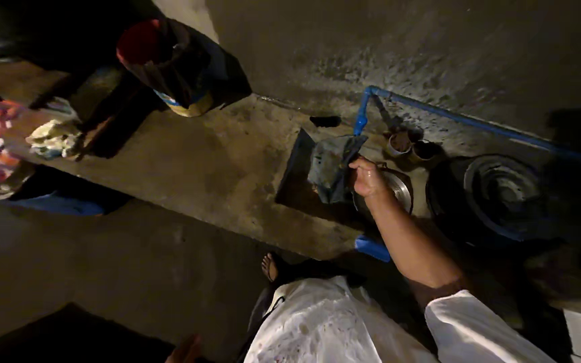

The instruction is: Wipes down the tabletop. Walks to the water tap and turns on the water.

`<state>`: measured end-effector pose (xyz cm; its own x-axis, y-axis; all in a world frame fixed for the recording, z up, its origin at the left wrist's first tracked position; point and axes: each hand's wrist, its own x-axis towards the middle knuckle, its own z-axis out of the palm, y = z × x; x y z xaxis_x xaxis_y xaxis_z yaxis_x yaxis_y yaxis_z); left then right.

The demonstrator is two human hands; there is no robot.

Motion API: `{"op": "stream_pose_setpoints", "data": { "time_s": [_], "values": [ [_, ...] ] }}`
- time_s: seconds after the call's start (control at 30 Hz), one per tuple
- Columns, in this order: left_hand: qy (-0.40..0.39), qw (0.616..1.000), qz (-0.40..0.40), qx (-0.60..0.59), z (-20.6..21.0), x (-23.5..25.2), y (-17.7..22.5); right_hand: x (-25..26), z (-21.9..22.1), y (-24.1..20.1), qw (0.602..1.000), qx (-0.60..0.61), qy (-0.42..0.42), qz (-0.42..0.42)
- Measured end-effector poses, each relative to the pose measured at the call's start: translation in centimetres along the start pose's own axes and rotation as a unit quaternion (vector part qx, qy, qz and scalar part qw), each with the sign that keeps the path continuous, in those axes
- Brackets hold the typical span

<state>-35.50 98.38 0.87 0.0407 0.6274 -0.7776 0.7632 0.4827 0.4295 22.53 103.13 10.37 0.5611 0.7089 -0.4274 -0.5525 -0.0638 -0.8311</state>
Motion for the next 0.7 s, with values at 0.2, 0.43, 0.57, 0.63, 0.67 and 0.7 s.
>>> {"op": "stream_pose_setpoints", "data": {
  "time_s": [0.2,0.43,0.57,0.63,0.67,0.7],
  "values": [
    [-0.011,0.987,0.114,0.116,-8.1,10.5,11.7,2.8,3.0,0.6,0.994,0.092,0.007,-0.049],
    [-0.051,0.957,0.259,0.119,-6.5,15.0,27.8,6.6,4.4,0.3,0.992,0.109,0.0,-0.064],
    [-0.085,0.946,0.289,0.123,-2.2,15.6,33.6,10.4,-1.5,4.5,0.991,-0.08,0.085,0.065],
    [-0.105,0.943,0.288,0.13,0.0,15.8,36.0,10.5,-5.6,7.5,0.955,-0.196,0.147,0.168],
    [-0.12,0.94,0.29,0.132,1.2,15.8,37.1,10.0,-7.4,8.5,0.935,-0.252,0.152,0.198],
    [-0.136,0.937,0.292,0.134,2.3,16.0,38.0,8.9,-8.9,9.0,0.912,-0.322,0.142,0.209]
  ]
}}
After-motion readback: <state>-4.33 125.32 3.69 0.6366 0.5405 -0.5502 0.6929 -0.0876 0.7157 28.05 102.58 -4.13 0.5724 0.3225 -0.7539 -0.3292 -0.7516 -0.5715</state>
